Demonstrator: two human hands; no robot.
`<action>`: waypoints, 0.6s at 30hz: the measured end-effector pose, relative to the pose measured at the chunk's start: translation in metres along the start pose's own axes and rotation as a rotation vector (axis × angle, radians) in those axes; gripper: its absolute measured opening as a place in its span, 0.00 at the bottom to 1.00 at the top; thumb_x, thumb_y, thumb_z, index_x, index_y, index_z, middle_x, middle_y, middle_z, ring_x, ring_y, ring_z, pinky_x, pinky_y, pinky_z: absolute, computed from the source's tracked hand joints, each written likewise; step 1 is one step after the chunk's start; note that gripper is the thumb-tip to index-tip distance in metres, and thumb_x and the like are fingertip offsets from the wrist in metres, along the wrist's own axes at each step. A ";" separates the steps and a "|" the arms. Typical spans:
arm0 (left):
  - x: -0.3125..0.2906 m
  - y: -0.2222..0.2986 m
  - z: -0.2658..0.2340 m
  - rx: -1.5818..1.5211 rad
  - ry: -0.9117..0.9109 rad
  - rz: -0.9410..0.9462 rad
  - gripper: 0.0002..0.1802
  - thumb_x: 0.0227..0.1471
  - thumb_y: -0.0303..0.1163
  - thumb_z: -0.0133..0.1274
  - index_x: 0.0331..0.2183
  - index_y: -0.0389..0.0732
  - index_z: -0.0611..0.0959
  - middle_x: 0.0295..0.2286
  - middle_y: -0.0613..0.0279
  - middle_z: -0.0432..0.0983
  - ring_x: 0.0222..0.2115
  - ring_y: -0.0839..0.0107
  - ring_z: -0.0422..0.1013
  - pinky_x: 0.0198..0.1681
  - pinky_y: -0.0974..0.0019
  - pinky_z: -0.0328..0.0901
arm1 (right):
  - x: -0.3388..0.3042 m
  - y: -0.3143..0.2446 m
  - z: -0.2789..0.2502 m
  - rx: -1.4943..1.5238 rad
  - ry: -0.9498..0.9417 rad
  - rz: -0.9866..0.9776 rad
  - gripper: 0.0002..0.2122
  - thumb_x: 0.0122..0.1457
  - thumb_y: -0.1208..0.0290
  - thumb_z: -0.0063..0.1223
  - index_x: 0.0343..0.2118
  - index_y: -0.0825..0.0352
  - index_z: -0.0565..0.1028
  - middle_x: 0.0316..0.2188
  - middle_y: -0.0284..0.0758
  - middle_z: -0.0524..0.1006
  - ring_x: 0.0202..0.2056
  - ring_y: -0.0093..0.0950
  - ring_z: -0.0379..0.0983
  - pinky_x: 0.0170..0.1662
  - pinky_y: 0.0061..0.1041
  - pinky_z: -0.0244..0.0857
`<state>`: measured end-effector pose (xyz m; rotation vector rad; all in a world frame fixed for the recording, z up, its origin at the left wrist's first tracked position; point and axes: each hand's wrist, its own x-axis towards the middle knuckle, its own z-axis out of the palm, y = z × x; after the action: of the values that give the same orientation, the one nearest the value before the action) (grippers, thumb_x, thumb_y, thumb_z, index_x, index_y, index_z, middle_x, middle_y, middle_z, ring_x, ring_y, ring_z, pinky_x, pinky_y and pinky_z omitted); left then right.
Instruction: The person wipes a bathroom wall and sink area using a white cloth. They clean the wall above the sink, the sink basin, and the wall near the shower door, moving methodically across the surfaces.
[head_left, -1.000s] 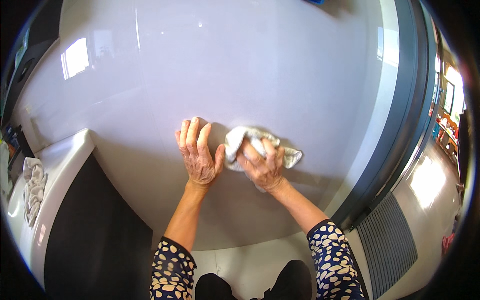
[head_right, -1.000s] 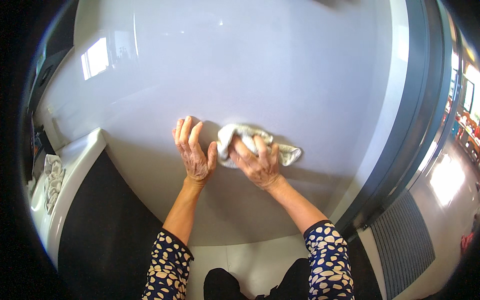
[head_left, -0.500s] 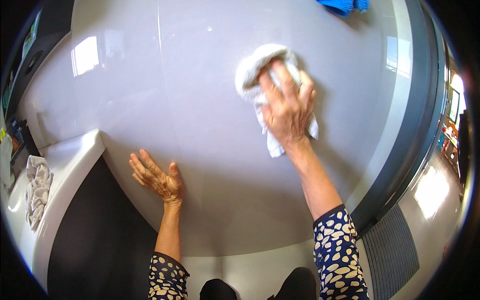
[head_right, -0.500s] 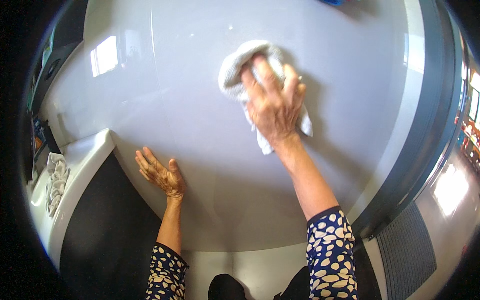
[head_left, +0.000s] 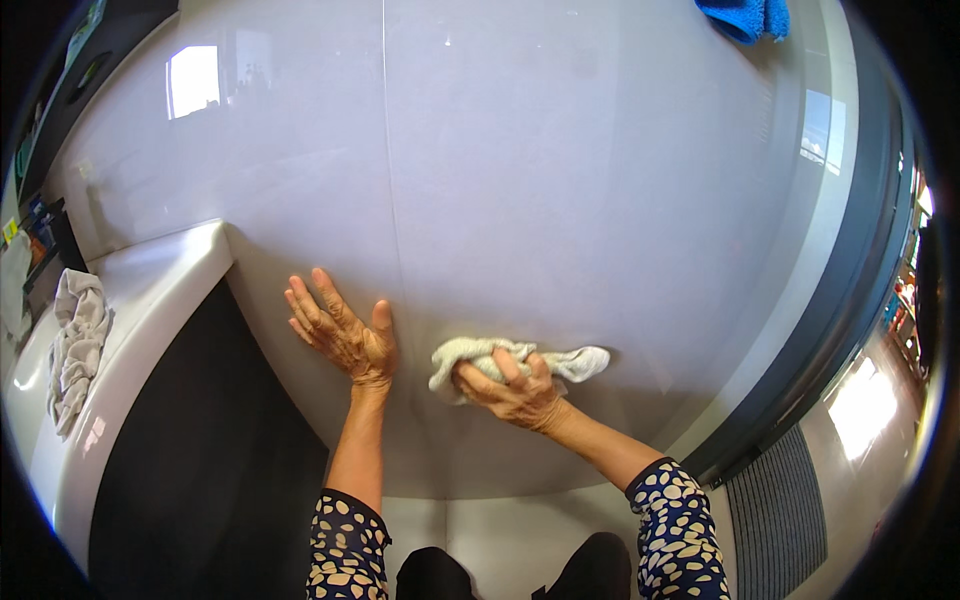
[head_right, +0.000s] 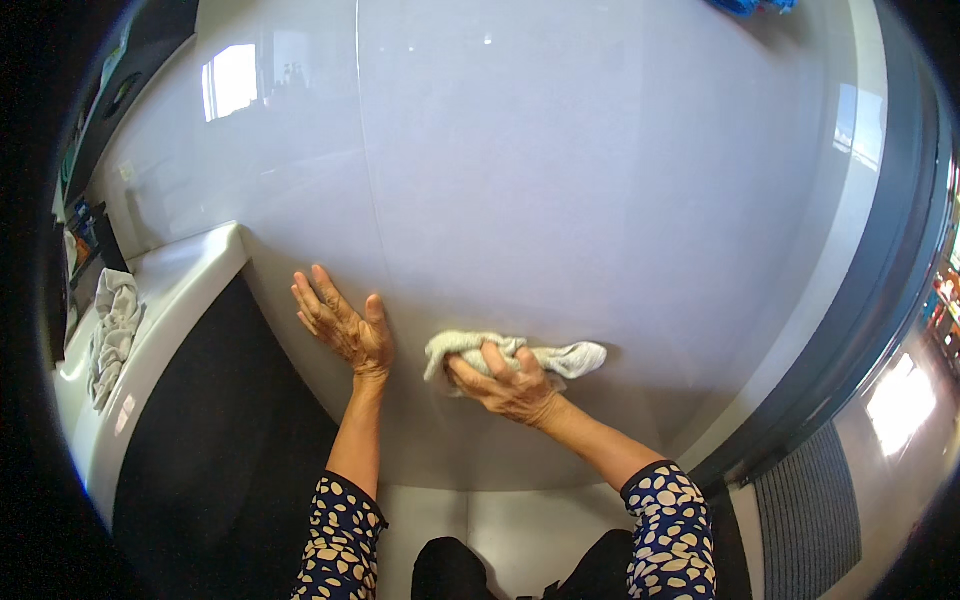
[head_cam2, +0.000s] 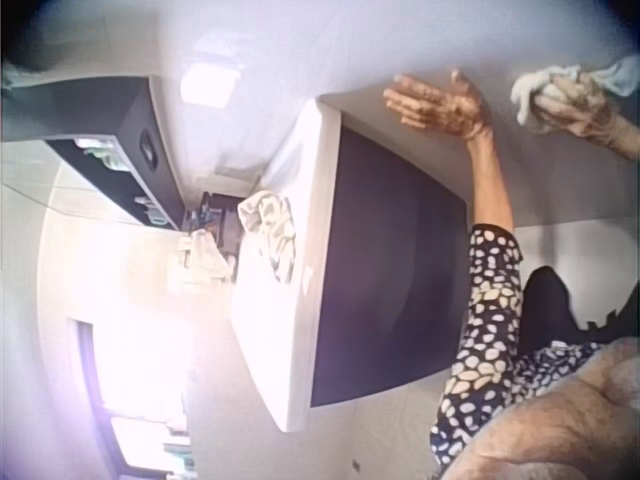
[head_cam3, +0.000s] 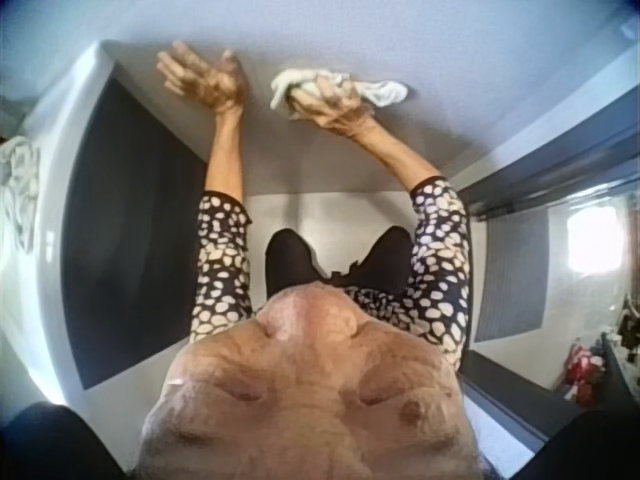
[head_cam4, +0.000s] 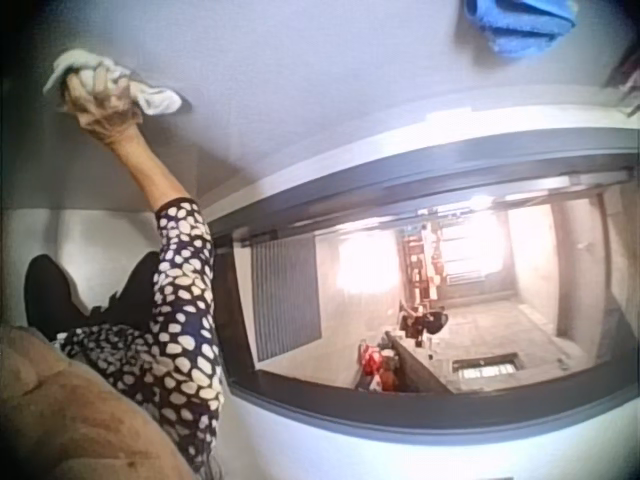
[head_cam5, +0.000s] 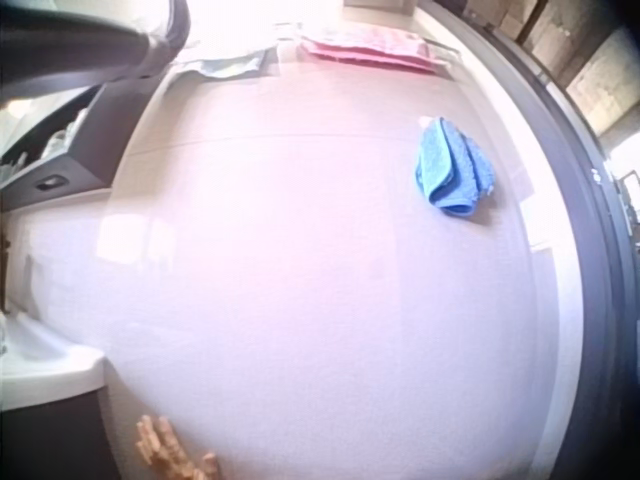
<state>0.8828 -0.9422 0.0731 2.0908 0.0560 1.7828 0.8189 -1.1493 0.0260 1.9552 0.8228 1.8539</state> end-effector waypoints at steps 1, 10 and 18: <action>0.001 -0.003 -0.001 0.004 -0.001 0.001 0.46 0.52 0.68 0.29 0.61 0.44 0.52 0.61 0.54 0.40 0.62 0.53 0.37 0.60 0.42 0.34 | -0.009 -0.007 0.001 0.018 -0.030 -0.044 0.12 0.51 0.60 0.50 0.38 0.50 0.77 0.49 0.16 0.66 0.45 0.24 0.64 0.34 0.30 0.55; 0.005 -0.006 -0.022 -0.250 -0.314 -0.044 0.51 0.48 0.72 0.29 0.62 0.46 0.45 0.62 0.54 0.27 0.62 0.54 0.23 0.60 0.41 0.23 | 0.065 0.050 0.004 -0.008 0.030 -0.018 0.11 0.52 0.63 0.51 0.39 0.48 0.77 0.48 0.18 0.67 0.45 0.29 0.64 0.39 0.35 0.59; 0.016 -0.011 -0.036 -0.427 -0.383 -0.065 0.57 0.43 0.77 0.27 0.62 0.44 0.41 0.62 0.54 0.24 0.62 0.54 0.19 0.59 0.43 0.18 | 0.198 0.107 0.016 -0.103 0.246 0.389 0.10 0.48 0.70 0.57 0.35 0.51 0.80 0.47 0.21 0.71 0.45 0.33 0.61 0.32 0.32 0.59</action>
<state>0.8534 -0.9177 0.0893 2.0373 -0.3272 1.1992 0.8525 -1.1104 0.2457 1.9529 0.4157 2.3424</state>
